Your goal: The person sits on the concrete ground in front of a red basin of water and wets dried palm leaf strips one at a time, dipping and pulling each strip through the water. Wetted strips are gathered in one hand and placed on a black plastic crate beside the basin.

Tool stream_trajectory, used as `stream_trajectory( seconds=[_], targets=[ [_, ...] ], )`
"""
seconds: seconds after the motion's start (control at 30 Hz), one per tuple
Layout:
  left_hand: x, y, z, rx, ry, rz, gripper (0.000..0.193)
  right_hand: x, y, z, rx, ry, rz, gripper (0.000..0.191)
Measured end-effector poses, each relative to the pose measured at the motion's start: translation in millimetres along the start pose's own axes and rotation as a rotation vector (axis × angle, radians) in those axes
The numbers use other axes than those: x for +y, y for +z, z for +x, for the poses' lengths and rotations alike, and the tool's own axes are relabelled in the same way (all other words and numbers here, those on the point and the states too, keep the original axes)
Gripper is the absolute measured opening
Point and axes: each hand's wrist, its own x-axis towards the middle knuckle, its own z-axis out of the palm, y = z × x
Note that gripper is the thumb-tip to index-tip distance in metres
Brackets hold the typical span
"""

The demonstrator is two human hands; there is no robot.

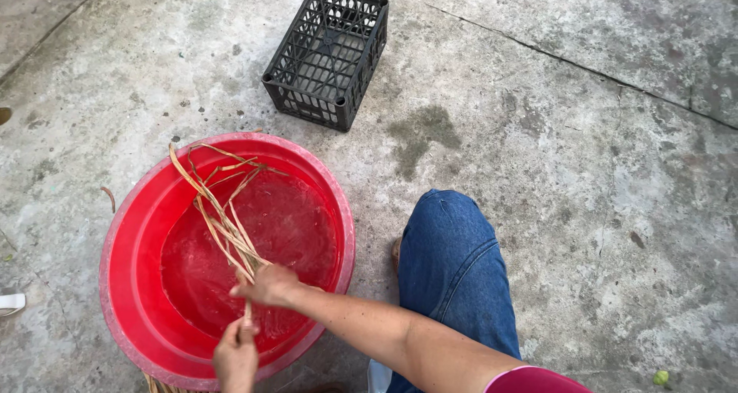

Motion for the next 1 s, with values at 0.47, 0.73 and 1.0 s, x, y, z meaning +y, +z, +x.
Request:
stream_trajectory(
  seconds=[0.47,0.73,1.0],
  targets=[
    [154,-80,-80,-0.422,-0.574,-0.756,0.024,54,-17,-3,-0.158,-0.145,1.071,0.015],
    [174,-150,-98,-0.638,-0.512,-0.592,0.026,94,-126,16,0.041,-0.131,1.495,0.031],
    [167,-131,-86,-0.353,-0.460,-0.362,0.020,42,-92,-38,-0.058,-0.322,1.098,0.045]
  ],
)
